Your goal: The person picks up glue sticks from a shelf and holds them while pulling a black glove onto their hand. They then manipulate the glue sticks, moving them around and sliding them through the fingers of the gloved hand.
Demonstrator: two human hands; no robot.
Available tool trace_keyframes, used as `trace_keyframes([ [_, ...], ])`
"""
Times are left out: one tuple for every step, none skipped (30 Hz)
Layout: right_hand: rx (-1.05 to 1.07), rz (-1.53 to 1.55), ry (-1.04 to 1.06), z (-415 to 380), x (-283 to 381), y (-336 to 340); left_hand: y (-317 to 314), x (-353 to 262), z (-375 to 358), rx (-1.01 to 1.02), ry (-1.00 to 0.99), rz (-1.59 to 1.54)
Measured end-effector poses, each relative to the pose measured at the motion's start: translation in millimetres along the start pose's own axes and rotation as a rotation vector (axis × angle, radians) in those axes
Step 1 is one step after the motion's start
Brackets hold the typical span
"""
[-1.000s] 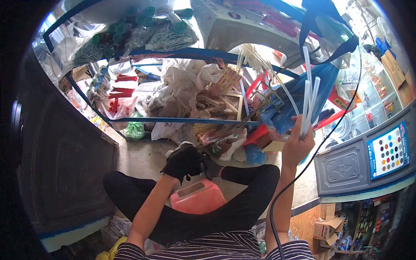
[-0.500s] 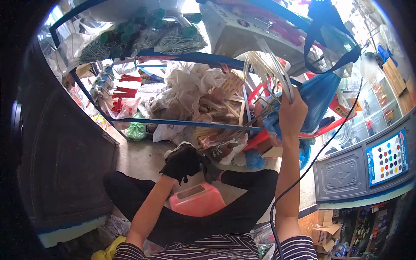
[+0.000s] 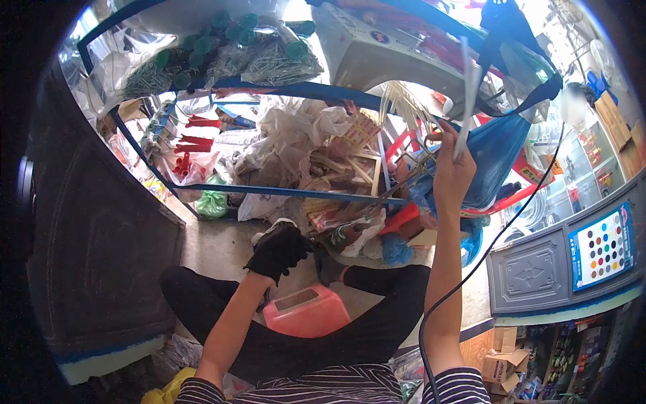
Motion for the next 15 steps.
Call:
trace_keyframes([
  [0.021, -0.044, 0.013, 2, 1, -2, 0, 0, 0, 0.012, -0.014, 0.047],
  [0.029, -0.071, 0.026, 5, 1, -3, 0, 1, -1, 0.023, -0.029, 0.093],
  [0.037, -0.097, 0.04, 7, -1, -6, 3, -3, 2, 0.092, -0.163, 0.335],
  [0.045, -0.122, 0.055, 8, -1, -8, 3, -4, 2, 0.125, -0.19, 0.353],
  [0.024, -0.14, 0.091, 6, 2, -8, 3, -6, 1, 0.158, -0.219, 0.371],
  [0.003, -0.157, 0.128, 3, 5, -8, -2, -21, -1, 0.155, -0.14, 0.166],
  [-0.016, -0.174, 0.165, -2, 9, -8, -4, -27, -2, 0.15, -0.06, -0.039],
  [-0.024, -0.205, 0.187, -8, 15, -8, -4, -25, -3, 0.171, -0.043, -0.084],
  [-0.032, -0.237, 0.207, -17, 22, -6, -3, -22, -4, 0.192, -0.024, -0.129],
  [-0.04, -0.27, 0.225, -28, 26, -3, -3, -20, -5, 0.215, -0.003, -0.176],
  [-0.009, -0.286, 0.195, -41, 27, -1, -3, -22, -4, 0.266, -0.144, 0.098],
  [0.022, -0.303, 0.166, -56, 28, 1, -4, -26, -1, 0.314, -0.286, 0.372],
  [0.121, -0.258, 0.056, -77, 23, -1, -4, -29, 3, 0.34, -0.326, 0.496],
  [0.22, -0.212, -0.055, -104, 18, -6, -5, -32, 8, 0.362, -0.37, 0.619],
  [0.338, -0.122, -0.157, -132, 13, -19, -5, -36, 11, 0.362, -0.31, 0.591],
])
Point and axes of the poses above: each hand's wrist, its own z-axis towards the middle knuckle, its own y-axis out of the back of the hand, x = y × z, the point moved 3 cm from there along z, towards the middle knuckle, and after that the axes turned 7 degrees about -y, right-handed, at the moved point
